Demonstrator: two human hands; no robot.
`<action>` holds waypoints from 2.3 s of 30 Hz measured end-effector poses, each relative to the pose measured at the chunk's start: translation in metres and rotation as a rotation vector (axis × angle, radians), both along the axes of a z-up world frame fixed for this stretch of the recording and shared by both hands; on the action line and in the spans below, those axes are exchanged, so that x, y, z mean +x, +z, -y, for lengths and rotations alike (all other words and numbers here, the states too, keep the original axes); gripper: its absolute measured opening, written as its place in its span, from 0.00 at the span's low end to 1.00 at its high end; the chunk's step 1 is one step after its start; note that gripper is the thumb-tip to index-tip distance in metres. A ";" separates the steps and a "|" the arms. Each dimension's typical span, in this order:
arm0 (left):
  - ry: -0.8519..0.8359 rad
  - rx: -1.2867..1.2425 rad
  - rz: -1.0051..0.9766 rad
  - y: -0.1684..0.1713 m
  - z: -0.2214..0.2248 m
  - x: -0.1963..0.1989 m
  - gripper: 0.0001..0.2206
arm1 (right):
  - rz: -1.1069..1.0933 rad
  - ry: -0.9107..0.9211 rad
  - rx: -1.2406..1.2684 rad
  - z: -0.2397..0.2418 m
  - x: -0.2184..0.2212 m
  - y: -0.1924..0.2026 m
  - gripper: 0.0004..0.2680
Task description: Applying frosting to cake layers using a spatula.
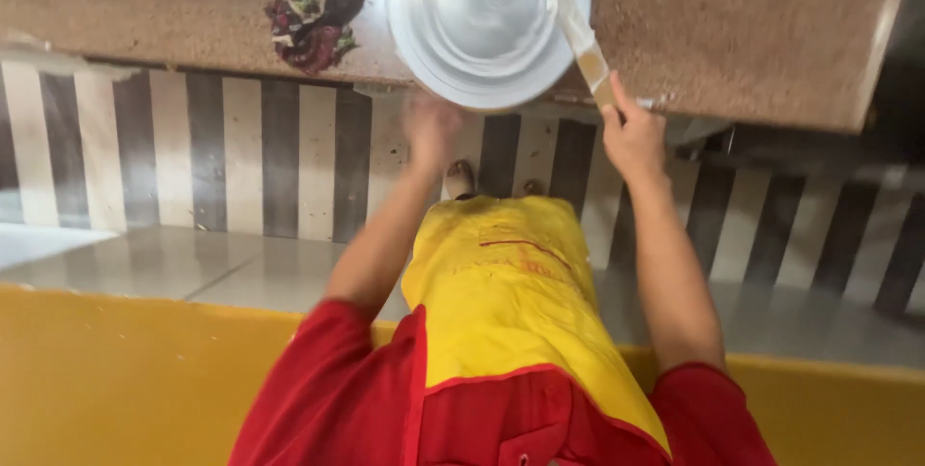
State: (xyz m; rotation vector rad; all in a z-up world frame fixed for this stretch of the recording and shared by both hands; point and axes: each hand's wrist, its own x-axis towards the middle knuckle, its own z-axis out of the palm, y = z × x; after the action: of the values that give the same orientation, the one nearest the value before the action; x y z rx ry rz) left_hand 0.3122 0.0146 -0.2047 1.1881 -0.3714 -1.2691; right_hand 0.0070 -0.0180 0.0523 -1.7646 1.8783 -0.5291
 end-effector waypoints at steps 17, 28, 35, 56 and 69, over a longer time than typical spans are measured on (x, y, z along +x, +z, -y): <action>-1.081 -0.163 0.616 0.079 -0.063 -0.121 0.08 | -0.020 0.257 -0.102 0.016 0.011 -0.014 0.19; 0.356 0.087 -0.322 0.109 0.041 -0.043 0.16 | 0.221 0.384 0.122 0.021 0.067 -0.013 0.19; 0.121 0.076 -0.199 0.102 -0.001 -0.002 0.18 | 1.009 0.325 0.951 -0.004 0.182 -0.011 0.26; 0.337 0.501 0.087 0.058 -0.246 0.534 0.17 | 0.610 0.391 1.077 0.067 0.697 -0.062 0.11; 0.922 0.616 0.080 0.056 -0.283 0.739 0.14 | 0.122 1.062 -0.332 0.239 1.175 -0.237 0.23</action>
State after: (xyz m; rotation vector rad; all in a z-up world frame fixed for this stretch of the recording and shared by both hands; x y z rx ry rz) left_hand 1.0510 0.2975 -0.1485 1.6485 0.5226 -0.5124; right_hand 1.1818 -0.2571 -0.1846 -2.5226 0.5807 -0.5007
